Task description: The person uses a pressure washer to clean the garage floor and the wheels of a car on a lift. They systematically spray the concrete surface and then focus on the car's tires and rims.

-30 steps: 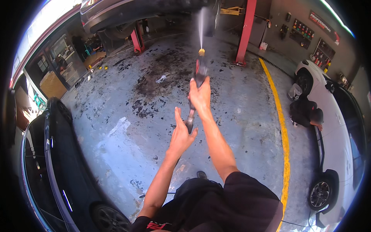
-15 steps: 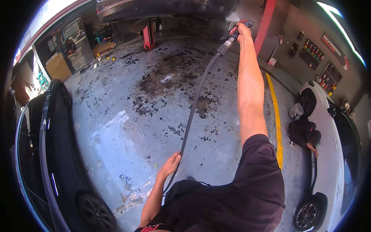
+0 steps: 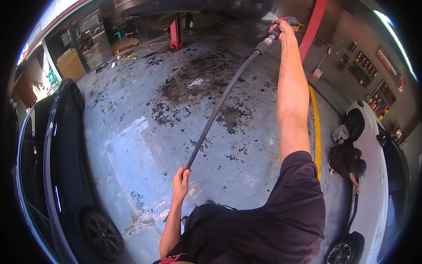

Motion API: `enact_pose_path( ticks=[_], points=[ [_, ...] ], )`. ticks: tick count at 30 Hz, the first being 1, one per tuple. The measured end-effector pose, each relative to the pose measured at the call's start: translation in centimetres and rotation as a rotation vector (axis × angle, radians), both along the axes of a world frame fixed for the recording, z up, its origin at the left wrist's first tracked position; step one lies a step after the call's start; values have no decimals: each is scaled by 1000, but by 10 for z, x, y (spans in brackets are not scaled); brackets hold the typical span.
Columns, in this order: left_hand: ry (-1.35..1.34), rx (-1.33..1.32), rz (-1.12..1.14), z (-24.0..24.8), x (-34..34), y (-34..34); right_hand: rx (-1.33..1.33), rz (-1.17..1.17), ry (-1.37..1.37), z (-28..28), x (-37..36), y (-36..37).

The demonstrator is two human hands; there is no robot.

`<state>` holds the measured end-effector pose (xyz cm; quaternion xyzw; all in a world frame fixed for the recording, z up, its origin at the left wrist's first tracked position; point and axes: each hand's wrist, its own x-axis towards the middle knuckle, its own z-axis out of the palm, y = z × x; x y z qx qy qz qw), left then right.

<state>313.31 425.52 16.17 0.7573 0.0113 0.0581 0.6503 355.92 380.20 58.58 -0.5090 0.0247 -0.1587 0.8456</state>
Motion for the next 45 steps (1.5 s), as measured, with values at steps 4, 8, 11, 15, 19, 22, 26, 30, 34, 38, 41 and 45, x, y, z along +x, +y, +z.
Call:
enact_pose_path(
  ticks=[4,8,11,15,19,22,26,30,34,38,41,45],
  points=[
    [-32,20,44,16,-9,-1,-61,-69,-4,12,-6,5],
    [-39,30,52,27,-21,6,-91,-53,-8,24,-19,7],
    [-70,94,28,48,-35,9,-94,-48,9,40,-31,-10],
    [-115,92,-12,64,-55,18,-155,-77,-14,63,-57,-1],
    [-97,92,-47,80,-73,25,-268,-92,-63,79,-90,9],
    [-94,94,-82,85,-86,30,-348,-157,-59,83,-110,15],
    [-129,78,-70,77,-104,40,-372,-187,12,72,-122,26],
    [-121,42,-54,76,-119,49,-349,-185,51,55,-125,29],
    [-121,58,-24,76,-127,61,-305,-171,62,36,-122,36],
    [-158,90,8,75,-133,68,-257,-137,89,23,-116,48],
    [-122,101,26,79,-136,69,-244,-162,89,15,-108,52],
    [-146,96,52,76,-134,68,-247,-161,64,9,-93,54]
  ],
)
